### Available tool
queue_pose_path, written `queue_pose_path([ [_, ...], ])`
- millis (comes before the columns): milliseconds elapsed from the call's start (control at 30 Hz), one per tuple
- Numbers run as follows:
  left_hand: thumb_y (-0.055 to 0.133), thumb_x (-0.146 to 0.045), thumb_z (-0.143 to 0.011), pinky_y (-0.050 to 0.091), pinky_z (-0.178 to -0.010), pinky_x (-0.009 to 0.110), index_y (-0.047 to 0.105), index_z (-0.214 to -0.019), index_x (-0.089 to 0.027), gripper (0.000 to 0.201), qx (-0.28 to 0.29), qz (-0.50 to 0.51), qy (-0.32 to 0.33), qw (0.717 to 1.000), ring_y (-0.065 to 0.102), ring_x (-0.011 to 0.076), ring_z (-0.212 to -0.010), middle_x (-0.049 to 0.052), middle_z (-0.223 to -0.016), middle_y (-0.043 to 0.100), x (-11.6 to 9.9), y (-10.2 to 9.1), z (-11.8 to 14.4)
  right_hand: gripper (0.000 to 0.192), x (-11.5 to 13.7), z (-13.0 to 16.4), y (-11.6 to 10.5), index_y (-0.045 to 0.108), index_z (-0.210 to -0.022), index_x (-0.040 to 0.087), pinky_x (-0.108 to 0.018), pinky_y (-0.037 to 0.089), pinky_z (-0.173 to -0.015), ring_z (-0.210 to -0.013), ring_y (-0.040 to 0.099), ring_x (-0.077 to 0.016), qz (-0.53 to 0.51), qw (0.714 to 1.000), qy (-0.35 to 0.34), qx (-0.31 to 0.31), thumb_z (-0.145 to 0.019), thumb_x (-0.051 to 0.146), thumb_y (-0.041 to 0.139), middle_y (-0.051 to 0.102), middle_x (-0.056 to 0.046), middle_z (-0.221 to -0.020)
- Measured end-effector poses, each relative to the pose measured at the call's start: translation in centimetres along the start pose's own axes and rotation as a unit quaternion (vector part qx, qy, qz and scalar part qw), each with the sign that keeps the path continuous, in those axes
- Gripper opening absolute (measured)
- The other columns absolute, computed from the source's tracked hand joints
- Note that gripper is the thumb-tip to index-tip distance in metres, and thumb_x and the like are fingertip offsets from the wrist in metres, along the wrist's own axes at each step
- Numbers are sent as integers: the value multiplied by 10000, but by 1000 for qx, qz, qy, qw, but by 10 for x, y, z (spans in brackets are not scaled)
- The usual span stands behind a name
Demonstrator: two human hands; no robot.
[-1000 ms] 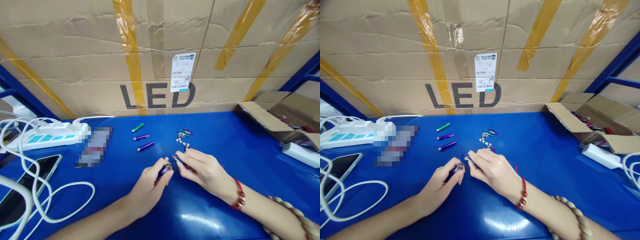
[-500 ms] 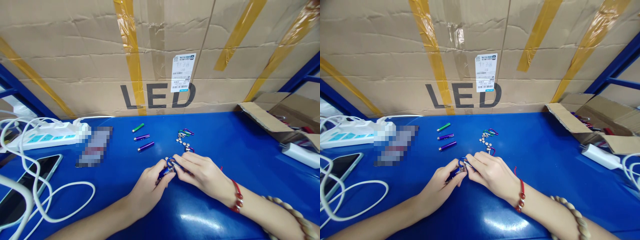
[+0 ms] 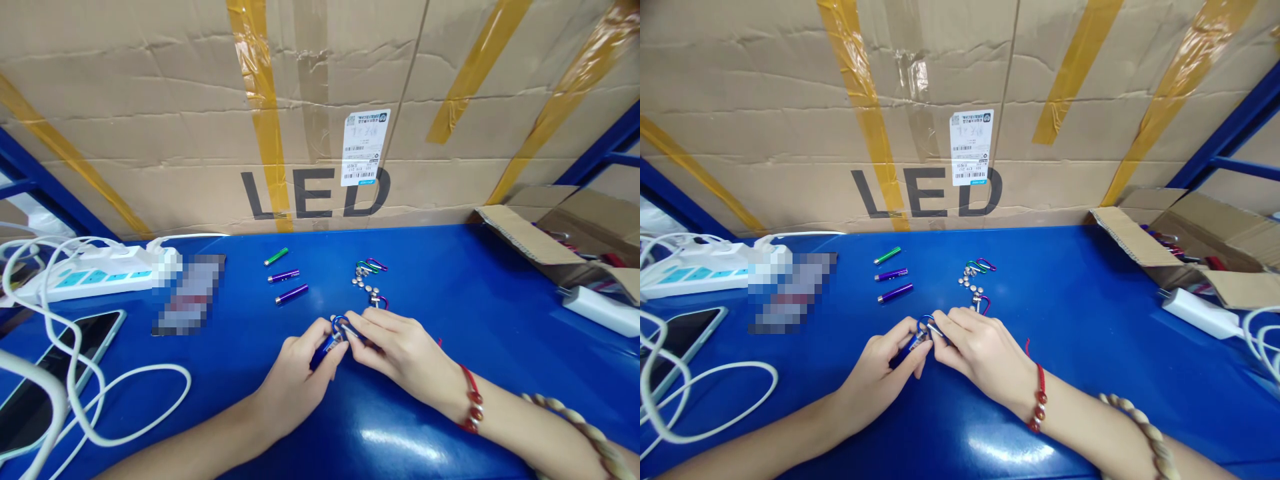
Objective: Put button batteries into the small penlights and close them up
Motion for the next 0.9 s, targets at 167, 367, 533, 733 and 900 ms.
queue_pose_path([
  [167,436,-313,-884,331,-492,160,475,-808,-164,172,-17,4,-13,1000,420,58,-454,-54,-524,504,1,-1,0,244,-1,1,1,588,-970,57,-229,432,-552,-591,491,-107,-4,1000,0,10,-922,220,413,540,-39,-681],
  [367,487,-323,-849,369,-512,158,513,-878,-174,154,-55,9,-34,998,512,81,-533,-43,-561,549,1,-6,-5,253,-9,1,2,562,-1101,107,-234,462,-651,-730,548,-120,-60,995,36,72,-914,218,433,568,-48,-815],
  [533,536,-254,-799,457,-598,173,445,-926,-199,166,-31,90,-74,993,593,100,-676,-28,-755,626,2,-3,-6,440,-7,-3,-1,448,-1271,179,-176,455,-610,-634,516,-62,-196,967,131,102,-838,201,525,571,-13,-873],
  [733,528,-260,-809,453,-631,174,371,-860,-189,180,-16,104,-24,994,585,100,-760,-7,-822,596,4,0,-4,331,-6,-3,1,545,-1183,193,-190,438,-643,-690,524,-76,-217,958,138,129,-864,280,531,581,-18,-856],
  [900,546,-225,-777,379,-535,188,431,-925,-183,192,-82,-16,-24,996,456,70,-567,-8,-836,564,7,-7,-9,233,-24,-4,-2,626,-1036,204,-203,423,-728,-799,558,-90,-142,977,124,101,-912,318,466,596,-18,-889],
])
Point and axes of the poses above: each hand's wrist, its own z-axis away from the middle knuckle, its own y-axis out of the palm, x = y × z, the point moved 2 cm from there along -z, towards the middle knuckle
